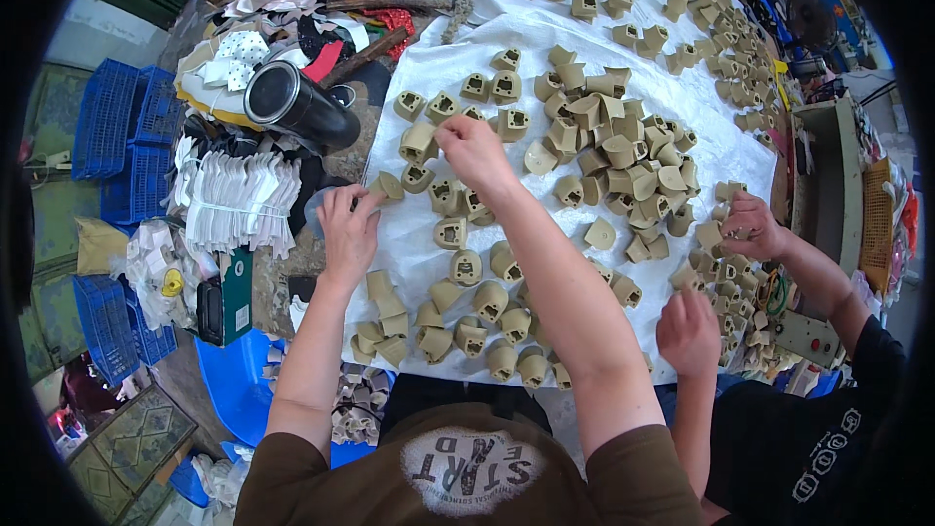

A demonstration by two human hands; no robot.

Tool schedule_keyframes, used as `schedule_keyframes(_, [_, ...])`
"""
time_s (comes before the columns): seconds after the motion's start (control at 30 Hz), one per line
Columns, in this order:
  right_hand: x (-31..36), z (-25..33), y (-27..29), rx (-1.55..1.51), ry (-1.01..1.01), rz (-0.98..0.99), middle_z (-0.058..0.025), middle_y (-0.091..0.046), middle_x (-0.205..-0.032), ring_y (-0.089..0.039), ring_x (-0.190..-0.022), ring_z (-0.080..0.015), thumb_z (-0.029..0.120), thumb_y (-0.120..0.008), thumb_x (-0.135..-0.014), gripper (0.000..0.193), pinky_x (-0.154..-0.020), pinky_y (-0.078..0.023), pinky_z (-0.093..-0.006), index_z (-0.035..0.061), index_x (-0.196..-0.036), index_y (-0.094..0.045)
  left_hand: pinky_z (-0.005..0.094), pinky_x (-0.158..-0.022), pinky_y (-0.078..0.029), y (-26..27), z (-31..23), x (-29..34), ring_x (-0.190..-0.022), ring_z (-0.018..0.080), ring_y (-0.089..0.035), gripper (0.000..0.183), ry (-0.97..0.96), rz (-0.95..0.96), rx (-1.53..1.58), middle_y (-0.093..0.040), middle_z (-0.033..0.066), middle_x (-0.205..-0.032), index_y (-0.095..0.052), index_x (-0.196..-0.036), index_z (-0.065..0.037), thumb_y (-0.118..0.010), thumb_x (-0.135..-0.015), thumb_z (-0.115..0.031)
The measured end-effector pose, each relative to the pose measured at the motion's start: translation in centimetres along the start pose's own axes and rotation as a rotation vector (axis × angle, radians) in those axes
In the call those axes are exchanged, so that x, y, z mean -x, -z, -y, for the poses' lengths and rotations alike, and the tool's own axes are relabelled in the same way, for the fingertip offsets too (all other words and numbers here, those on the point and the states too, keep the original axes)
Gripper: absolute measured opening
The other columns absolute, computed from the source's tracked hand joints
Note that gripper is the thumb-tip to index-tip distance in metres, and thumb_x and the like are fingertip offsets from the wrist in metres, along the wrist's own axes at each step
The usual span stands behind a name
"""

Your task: The recorder and an assistant are sorting and arranging numerous tan plastic/composite shoe heel components on a table.

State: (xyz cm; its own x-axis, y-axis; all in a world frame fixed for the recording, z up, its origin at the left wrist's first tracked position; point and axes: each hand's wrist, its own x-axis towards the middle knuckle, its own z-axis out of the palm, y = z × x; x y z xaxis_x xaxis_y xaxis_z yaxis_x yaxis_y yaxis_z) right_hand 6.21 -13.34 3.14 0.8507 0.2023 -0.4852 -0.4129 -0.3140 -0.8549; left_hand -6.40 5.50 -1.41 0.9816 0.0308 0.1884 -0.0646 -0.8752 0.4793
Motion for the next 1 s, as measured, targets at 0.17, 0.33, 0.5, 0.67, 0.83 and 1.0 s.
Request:
schedule_keyframes(0.17, [-3.0, 0.6, -3.4, 0.141, -0.019, 0.008, -0.0186, -0.066, -0.086, -0.064, -0.083, -0.0297, 0.019, -0.057, -0.083, 0.023, -0.076, -0.048, -0.0381, -0.0001, -0.093, -0.066, 0.0410, -0.085, -0.037, -0.4, 1.4, -0.7, -0.108, 0.0266, -0.047, 0.037, -0.252, -0.023, -0.247, -0.052, 0.0062, -0.111, -0.064, -0.104, -0.015, -0.062, -0.069, -0.006])
schedule_keyframes(0.33, [-3.6, -0.6, -4.7, 0.609, 0.160, -0.162, -0.0258, -0.064, -0.088, -0.061, -0.089, -0.0447, 0.014, -0.052, -0.085, 0.020, -0.079, -0.048, -0.0496, -0.0016, -0.092, -0.061, 0.0402, -0.085, -0.039, -0.2, 2.6, -2.3, -0.110, 0.0262, -0.047, 0.034, -0.408, 0.045, -0.267, -0.051, 0.0062, -0.112, -0.062, -0.107, -0.015, -0.059, -0.073, -0.011])
schedule_keyframes(0.5, [-2.0, 0.6, -4.2, 0.866, 0.164, -0.164, -0.0279, -0.064, -0.090, -0.061, -0.092, -0.0450, 0.005, -0.049, -0.082, 0.018, -0.080, -0.050, -0.0520, -0.0015, -0.098, -0.055, 0.0415, -0.086, -0.037, 0.9, 2.9, -3.2, -0.106, 0.0268, -0.048, 0.033, -0.422, 0.077, -0.201, -0.053, 0.0068, -0.109, -0.060, -0.104, -0.010, -0.064, -0.071, -0.009])
schedule_keyframes(0.67, [-2.3, 0.3, -2.7, 0.582, 0.365, -0.218, -0.0267, -0.063, -0.089, -0.062, -0.088, -0.0419, 0.005, -0.051, -0.083, 0.015, -0.076, -0.048, -0.0514, -0.0027, -0.095, -0.054, 0.0446, -0.086, -0.037, 3.1, 0.2, -4.4, -0.103, 0.0285, -0.049, 0.036, 0.068, 0.200, 0.128, -0.056, 0.0085, -0.108, -0.062, -0.104, -0.006, -0.070, -0.074, -0.025])
schedule_keyframes(0.83, [-0.7, 0.6, -0.6, 0.454, 0.489, -0.208, -0.0200, -0.062, -0.087, -0.059, -0.089, -0.0391, 0.009, -0.057, -0.082, 0.016, -0.078, -0.046, -0.0486, 0.0008, -0.095, -0.060, 0.0446, -0.089, -0.038, 0.8, -0.9, -5.9, -0.100, 0.0311, -0.052, 0.037, 0.156, 0.379, 0.155, -0.060, 0.0122, -0.099, -0.067, -0.103, -0.005, -0.069, -0.075, -0.030])
schedule_keyframes(1.0, [2.2, -0.5, 2.0, 0.839, 0.563, -0.006, -0.0100, -0.058, -0.095, -0.051, -0.099, -0.0300, 0.011, -0.063, -0.078, 0.016, -0.084, -0.040, -0.0432, 0.0103, -0.094, -0.067, 0.0445, -0.088, -0.038, -0.7, -1.3, -6.6, -0.097, 0.0313, -0.054, 0.035, 0.213, 0.353, 0.098, -0.062, 0.0126, -0.096, -0.067, -0.099, -0.006, -0.071, -0.074, -0.029])
